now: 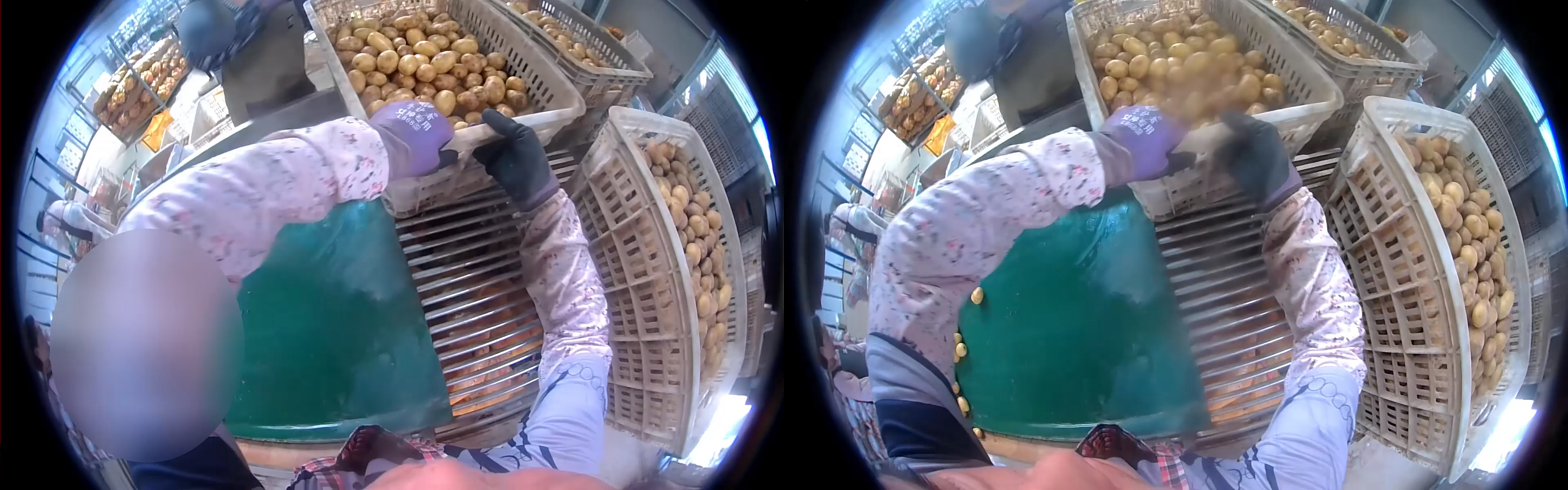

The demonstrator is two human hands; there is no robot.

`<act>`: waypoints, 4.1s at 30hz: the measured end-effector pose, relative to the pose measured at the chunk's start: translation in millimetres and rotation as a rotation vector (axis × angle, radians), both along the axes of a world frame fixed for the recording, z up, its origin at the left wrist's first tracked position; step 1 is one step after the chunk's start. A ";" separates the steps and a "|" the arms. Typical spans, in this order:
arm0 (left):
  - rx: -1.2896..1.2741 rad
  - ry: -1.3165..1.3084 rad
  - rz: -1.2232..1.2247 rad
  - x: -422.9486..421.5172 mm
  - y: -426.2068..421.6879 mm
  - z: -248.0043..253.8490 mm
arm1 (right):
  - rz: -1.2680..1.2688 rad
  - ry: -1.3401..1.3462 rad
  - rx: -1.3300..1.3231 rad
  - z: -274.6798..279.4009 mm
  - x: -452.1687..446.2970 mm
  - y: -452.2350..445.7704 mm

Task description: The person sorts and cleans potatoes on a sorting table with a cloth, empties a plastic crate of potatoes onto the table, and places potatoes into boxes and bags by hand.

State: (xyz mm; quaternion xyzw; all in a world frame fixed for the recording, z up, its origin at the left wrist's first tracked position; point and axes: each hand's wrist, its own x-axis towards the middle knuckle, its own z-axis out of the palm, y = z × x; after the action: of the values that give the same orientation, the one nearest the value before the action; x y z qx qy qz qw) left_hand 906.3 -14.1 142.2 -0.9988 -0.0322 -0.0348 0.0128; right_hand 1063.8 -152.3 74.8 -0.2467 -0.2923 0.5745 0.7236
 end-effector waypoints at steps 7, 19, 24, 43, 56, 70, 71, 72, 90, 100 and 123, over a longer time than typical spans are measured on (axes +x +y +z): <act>-0.005 0.200 -0.065 -102.6 -12.5 -19.3 | -0.019 0.616 -0.043 -21.9 -128.8 -20.6; -0.050 -0.103 0.095 -224.3 24.5 -32.7 | -0.504 0.036 -0.030 -15.3 -256.7 17.1; -0.103 -0.186 0.082 -229.4 27.1 -42.6 | -0.521 -0.119 -0.620 -3.7 -240.4 -23.8; -0.177 -0.812 0.321 -318.2 34.0 -99.6 | -0.996 -0.803 -0.086 11.0 -176.0 8.3; -0.829 -1.167 0.699 -485.9 34.1 -230.4 | -1.234 -1.739 0.095 57.7 -474.6 133.4; -0.735 -1.245 0.788 -498.9 16.1 -373.0 | -1.437 -1.310 0.093 36.0 -442.5 73.1; -0.680 -1.259 0.801 -498.0 12.0 -373.8 | -1.402 -1.045 -0.080 12.8 -409.7 66.2; -0.672 -1.287 0.830 -499.5 8.0 -366.1 | -1.232 -0.947 -0.260 -16.4 -374.9 58.6; -2.389 -2.071 0.310 -599.0 34.0 -321.6 | -0.593 -1.119 -0.010 67.3 -606.0 121.0; -2.172 -2.025 0.418 -702.1 85.9 -217.0 | -0.522 -2.003 0.456 140.7 -706.1 188.7; -1.970 -1.290 -0.016 -916.4 267.8 -134.7 | -0.863 -1.995 0.671 219.1 -790.9 208.4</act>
State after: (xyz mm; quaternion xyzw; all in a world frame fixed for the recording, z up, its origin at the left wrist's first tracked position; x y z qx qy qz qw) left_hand -10.1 253.7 7.5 -0.3754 -0.0396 -0.4940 -0.7832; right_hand 272.9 56.1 294.0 -0.4678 -0.7675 -0.2824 0.3351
